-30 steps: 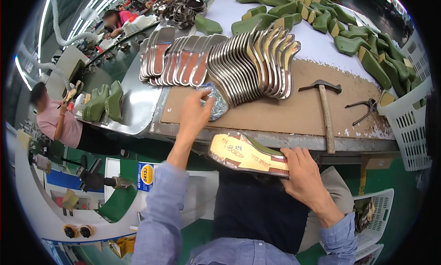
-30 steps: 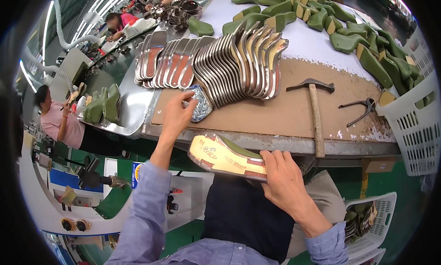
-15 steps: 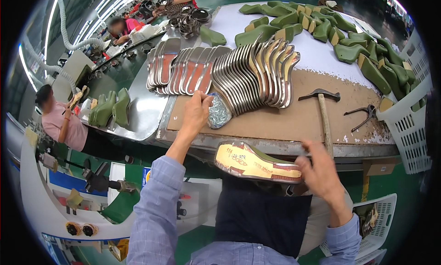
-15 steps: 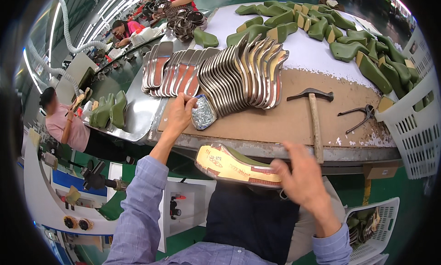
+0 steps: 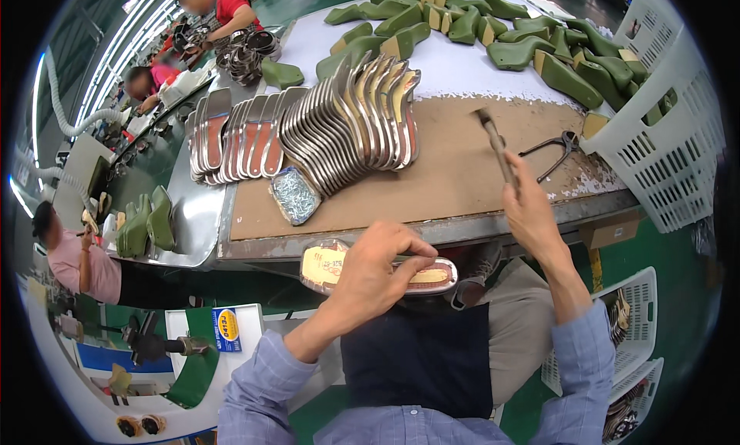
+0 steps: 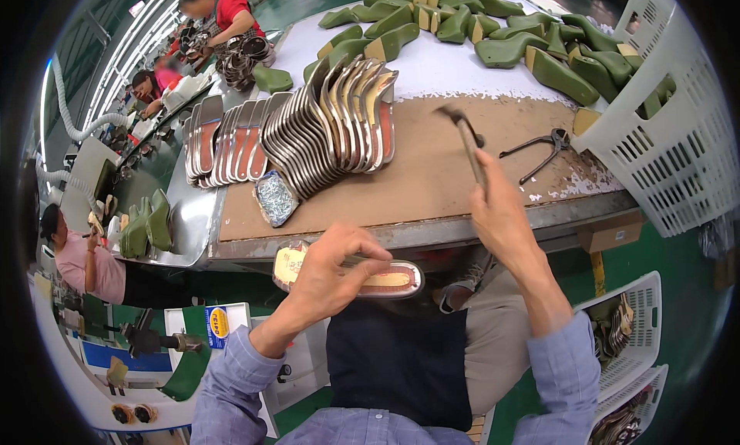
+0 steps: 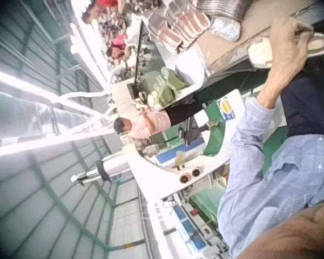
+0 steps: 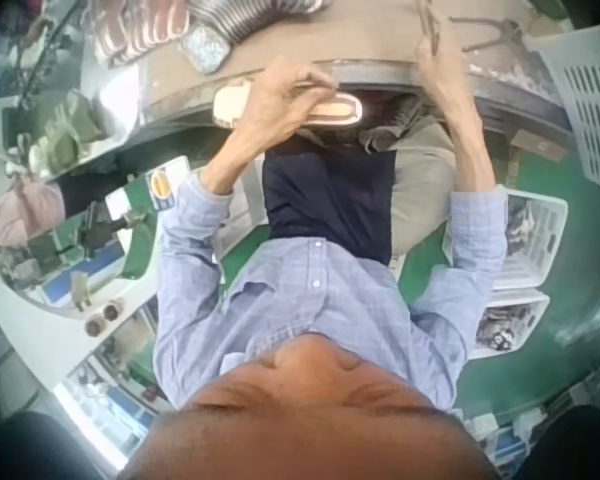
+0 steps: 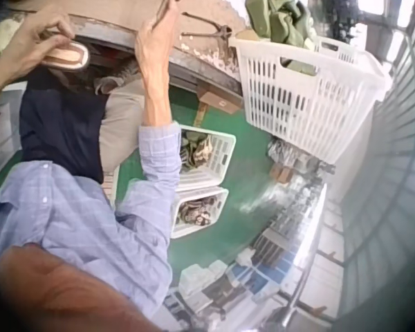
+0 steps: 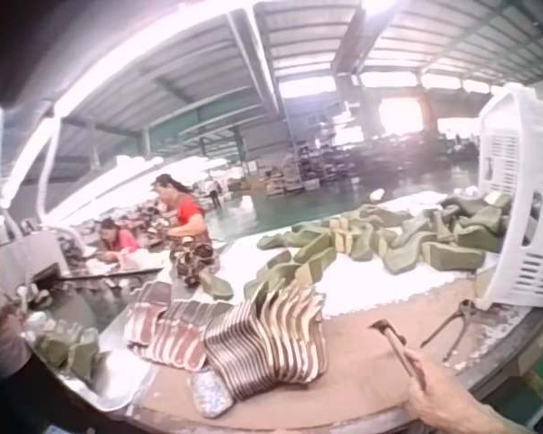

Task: The person assembles green slipper uppers with metal insoles in a factory setting. They repeatedly pick up a slipper upper, insert a metal insole, and use a hammer to drive nails into the sole to secure the components. The finished slippers are placed in a pile on the table.

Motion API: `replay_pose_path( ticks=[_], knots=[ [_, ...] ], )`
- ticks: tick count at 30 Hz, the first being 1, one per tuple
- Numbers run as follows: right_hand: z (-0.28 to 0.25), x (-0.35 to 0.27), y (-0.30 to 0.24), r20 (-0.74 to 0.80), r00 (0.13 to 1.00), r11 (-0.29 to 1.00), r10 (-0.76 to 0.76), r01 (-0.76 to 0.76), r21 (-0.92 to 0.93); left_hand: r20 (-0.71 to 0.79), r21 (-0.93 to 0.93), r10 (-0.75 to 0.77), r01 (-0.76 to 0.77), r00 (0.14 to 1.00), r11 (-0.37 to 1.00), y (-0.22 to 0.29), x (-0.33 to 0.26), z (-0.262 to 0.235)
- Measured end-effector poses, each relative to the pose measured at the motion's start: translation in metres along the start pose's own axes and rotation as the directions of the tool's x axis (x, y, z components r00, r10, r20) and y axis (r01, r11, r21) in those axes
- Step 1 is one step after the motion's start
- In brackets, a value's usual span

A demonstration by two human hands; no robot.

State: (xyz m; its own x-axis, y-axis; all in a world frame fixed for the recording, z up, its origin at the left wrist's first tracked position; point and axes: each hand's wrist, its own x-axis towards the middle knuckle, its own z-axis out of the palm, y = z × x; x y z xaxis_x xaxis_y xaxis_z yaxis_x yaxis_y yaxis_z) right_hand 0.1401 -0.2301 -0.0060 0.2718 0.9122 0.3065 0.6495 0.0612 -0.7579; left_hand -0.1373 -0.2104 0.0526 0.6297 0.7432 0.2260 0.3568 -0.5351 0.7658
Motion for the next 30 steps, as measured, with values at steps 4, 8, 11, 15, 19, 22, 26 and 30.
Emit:
replay_pose_path(
  ticks=[4,8,11,15,19,22,26,30],
  knots=[
    [-0.040,-0.067,-0.055,0.035,0.972,0.894,0.233,-0.228,0.386,0.169,0.068,-0.210,0.202,0.963,0.977,0.003,-0.004,-0.004],
    [-0.057,-0.118,-0.051,0.090,0.972,0.931,0.215,-0.232,0.281,0.173,0.148,-0.033,0.007,0.984,0.989,-0.002,0.001,0.006],
    [-0.062,-0.139,-0.051,0.058,0.984,0.942,0.168,-0.178,0.285,0.215,0.184,-0.155,0.116,0.964,0.976,0.001,0.006,0.007],
    [-0.070,-0.152,-0.054,0.074,0.992,0.965,0.104,-0.118,0.233,0.227,0.196,-0.215,0.172,0.950,0.965,0.000,0.005,0.005],
    [-0.072,-0.155,-0.058,0.108,0.992,0.975,0.057,-0.079,0.208,0.224,0.180,-0.207,0.169,0.952,0.969,0.004,0.005,0.006],
    [-0.074,-0.157,-0.062,0.141,0.990,0.983,0.002,-0.028,0.182,0.207,0.177,-0.159,0.123,0.965,0.976,0.002,0.002,0.006],
    [-0.084,-0.158,-0.072,0.161,0.981,0.988,-0.106,0.086,0.131,0.167,0.190,0.017,-0.049,0.986,0.980,-0.002,0.000,0.008],
    [-0.097,-0.161,-0.086,0.099,0.976,0.960,-0.196,0.170,0.223,0.196,0.214,-0.051,0.008,0.979,0.977,0.005,0.000,0.003]
  ],
)
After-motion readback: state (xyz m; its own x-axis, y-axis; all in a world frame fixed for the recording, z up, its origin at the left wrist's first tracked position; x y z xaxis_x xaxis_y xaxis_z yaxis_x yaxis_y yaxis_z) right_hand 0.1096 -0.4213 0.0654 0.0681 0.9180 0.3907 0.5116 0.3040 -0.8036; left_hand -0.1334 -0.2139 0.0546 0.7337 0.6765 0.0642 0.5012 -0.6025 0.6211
